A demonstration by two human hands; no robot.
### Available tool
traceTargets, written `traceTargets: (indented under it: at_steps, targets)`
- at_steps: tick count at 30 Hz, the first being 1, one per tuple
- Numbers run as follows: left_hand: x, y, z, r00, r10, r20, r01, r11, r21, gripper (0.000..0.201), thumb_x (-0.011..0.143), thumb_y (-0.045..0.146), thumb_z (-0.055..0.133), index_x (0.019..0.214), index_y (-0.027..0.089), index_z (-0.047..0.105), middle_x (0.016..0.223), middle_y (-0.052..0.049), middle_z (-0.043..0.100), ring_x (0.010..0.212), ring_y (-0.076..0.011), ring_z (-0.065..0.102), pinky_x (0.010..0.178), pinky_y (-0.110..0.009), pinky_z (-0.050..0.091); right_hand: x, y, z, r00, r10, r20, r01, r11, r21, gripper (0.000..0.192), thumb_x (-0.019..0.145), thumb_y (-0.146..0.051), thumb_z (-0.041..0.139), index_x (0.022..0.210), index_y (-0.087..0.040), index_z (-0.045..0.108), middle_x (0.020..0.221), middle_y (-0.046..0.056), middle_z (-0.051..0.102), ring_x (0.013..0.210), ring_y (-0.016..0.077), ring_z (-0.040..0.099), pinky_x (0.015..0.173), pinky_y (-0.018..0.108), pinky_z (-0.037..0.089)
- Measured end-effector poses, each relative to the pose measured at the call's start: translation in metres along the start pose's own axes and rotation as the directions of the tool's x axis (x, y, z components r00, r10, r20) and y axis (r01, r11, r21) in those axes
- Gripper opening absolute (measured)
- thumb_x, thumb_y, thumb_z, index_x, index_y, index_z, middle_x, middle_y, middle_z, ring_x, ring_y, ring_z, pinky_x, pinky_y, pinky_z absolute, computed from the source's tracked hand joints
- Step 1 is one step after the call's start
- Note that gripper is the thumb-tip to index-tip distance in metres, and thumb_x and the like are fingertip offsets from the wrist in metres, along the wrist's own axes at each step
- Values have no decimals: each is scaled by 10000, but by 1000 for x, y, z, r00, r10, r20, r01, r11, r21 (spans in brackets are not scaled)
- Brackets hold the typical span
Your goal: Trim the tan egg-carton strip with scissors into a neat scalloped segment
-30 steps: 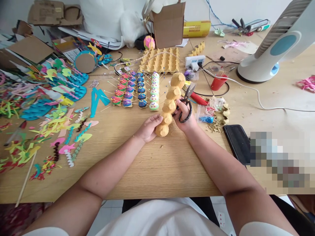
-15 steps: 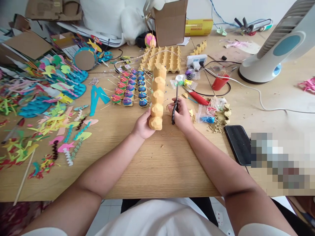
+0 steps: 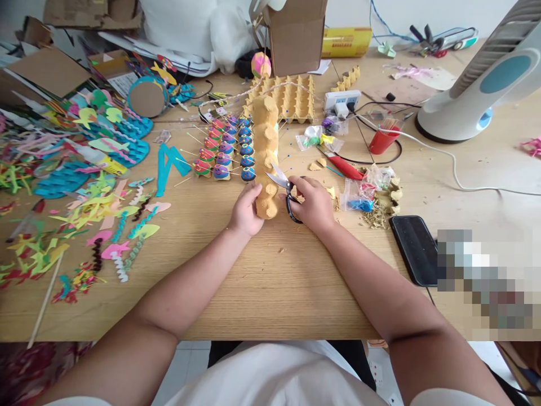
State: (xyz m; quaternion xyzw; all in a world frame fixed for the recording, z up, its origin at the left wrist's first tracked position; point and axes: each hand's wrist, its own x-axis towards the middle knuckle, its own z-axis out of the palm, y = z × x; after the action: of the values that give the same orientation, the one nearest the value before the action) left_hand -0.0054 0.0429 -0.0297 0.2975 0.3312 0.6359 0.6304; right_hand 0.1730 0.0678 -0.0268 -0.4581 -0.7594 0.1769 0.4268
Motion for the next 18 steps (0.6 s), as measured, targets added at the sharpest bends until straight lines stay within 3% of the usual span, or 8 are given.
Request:
traceTargets:
  at_steps: [7,13,18]
  targets:
    - [4,0,-5,997,68,-33,-68,998,-3,189,797,371,772,887,226,690,975,-26,800,973,-203,753,739,-274,545,-2,2,-4,988,-137,71,145,982,-120,268,903,-408,693,1113,-251,744,808,45,672,776,230,600,753,357,450]
    - [8,-1,-9,996,75,-54,-74,997,16,213,805,395,774,952,249,722,1017,-20,806,1026,-215,757,775,-285,555,-3,3,-3,983,-171,63,181,955,-236,254,906,-308,644,1123,-235,752,813,45,705,781,222,629,713,328,450]
    - [8,-1,-11,994,105,-21,-104,994,15,190,808,389,784,925,249,730,960,-10,801,931,-191,757,737,-277,540,-4,4,-3,977,-199,79,213,934,-285,259,912,-282,632,1133,-238,758,816,45,711,783,222,634,705,320,450]
